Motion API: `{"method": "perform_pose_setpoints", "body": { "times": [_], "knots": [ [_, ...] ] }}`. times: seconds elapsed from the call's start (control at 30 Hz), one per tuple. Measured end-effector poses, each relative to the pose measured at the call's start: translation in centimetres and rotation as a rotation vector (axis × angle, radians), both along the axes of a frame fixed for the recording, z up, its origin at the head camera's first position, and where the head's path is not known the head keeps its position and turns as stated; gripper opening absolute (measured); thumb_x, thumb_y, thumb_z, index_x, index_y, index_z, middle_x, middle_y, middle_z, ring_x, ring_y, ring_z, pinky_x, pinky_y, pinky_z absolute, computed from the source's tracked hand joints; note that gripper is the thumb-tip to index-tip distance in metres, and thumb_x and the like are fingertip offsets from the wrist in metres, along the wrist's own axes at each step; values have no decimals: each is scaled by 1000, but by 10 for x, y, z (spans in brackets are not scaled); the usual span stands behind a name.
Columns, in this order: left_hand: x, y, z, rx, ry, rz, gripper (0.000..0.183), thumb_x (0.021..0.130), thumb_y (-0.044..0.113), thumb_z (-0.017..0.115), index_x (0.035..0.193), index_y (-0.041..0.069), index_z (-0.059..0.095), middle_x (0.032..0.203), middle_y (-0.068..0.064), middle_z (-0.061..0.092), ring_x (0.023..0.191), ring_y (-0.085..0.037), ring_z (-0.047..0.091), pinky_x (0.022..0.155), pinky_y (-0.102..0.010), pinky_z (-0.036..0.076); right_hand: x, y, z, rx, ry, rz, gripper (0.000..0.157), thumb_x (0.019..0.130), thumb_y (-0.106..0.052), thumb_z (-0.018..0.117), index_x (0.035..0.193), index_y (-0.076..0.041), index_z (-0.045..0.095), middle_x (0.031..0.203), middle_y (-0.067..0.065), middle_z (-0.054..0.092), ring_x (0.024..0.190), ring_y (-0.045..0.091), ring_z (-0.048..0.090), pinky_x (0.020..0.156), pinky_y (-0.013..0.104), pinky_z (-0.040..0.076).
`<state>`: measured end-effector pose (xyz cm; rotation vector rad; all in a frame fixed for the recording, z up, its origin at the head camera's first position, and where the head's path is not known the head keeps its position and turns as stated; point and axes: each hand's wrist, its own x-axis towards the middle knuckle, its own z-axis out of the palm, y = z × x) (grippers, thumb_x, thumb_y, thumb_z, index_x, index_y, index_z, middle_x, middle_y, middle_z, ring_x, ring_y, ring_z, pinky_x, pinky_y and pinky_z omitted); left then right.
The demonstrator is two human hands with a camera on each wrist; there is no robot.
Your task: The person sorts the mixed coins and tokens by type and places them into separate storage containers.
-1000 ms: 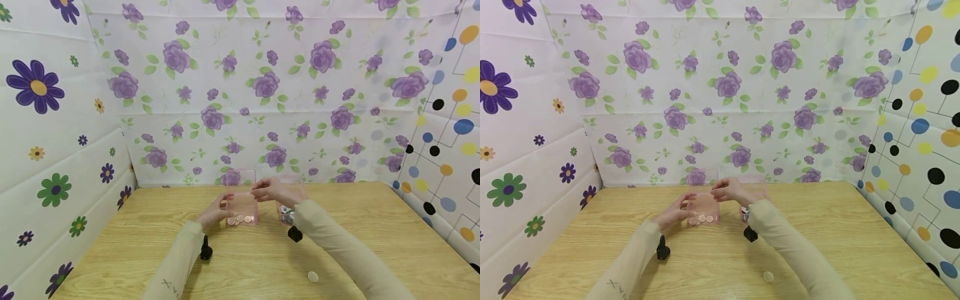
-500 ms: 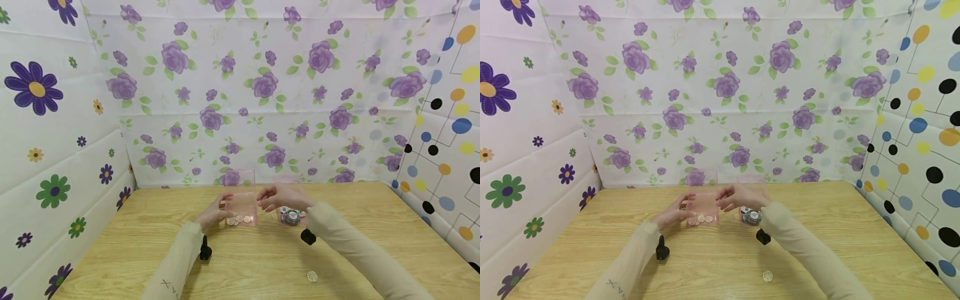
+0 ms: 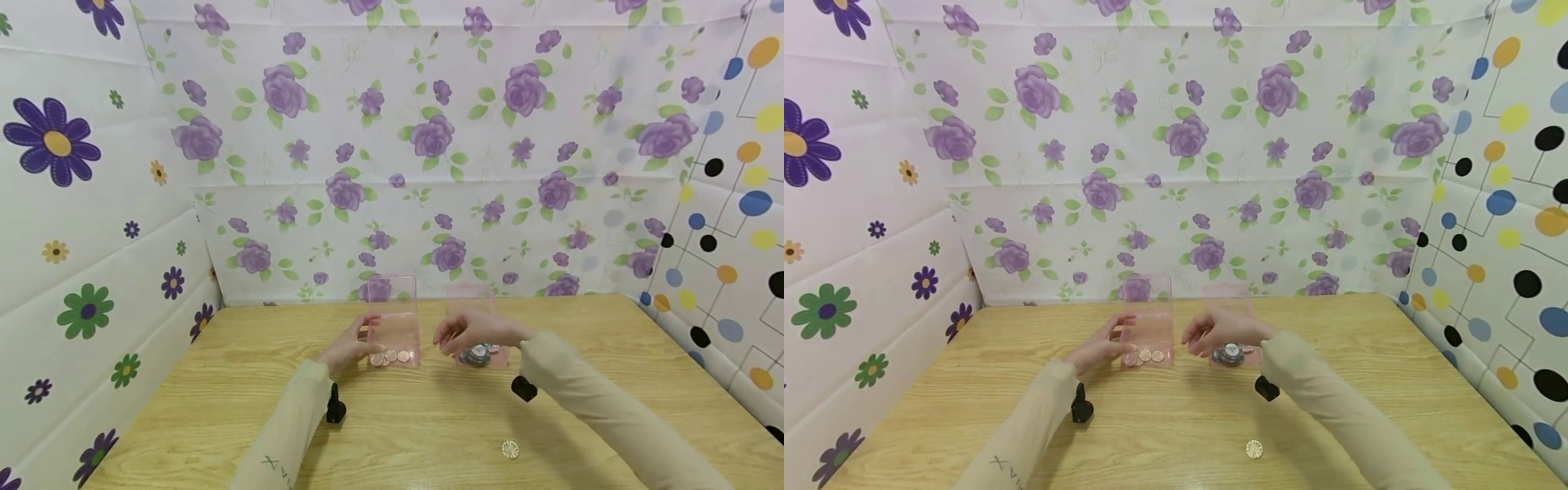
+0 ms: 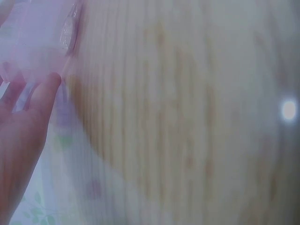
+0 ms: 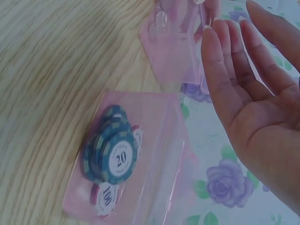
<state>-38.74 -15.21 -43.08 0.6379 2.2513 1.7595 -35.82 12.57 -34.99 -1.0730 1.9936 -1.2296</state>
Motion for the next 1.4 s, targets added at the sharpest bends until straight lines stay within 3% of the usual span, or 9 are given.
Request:
{"method": "perform_pose_setpoints", "body": {
  "times": [0.3, 0.8, 1.4],
  "knots": [
    [0, -3, -2, 14, -2, -2, 64, 61, 13, 58, 113, 17, 20, 113, -6, 18, 99, -27, 19, 68, -35, 31, 1, 17, -6, 51, 86, 63, 20, 66, -4, 52, 87, -3, 51, 79, 14, 51, 66, 27, 47, 52, 33, 39],
    [-1, -3, -2, -5, 11, -6, 62, 62, 14, 57, 113, 19, 20, 113, -4, 18, 99, -27, 19, 69, -41, 27, 10, 41, -18, 175, -72, 136, 20, 65, -1, 52, 84, 5, 50, 81, 22, 48, 69, 30, 45, 56, 36, 38],
    [-4, -1, -4, -7, 22, -7, 65, 61, 17, 58, 113, 18, 20, 112, -3, 20, 99, -25, 21, 69, -37, 29, 33, 45, -30, 303, -9, 227, 23, 58, -10, 59, 80, -4, 55, 70, 11, 53, 61, 20, 50, 50, 29, 40]
  ]
}}
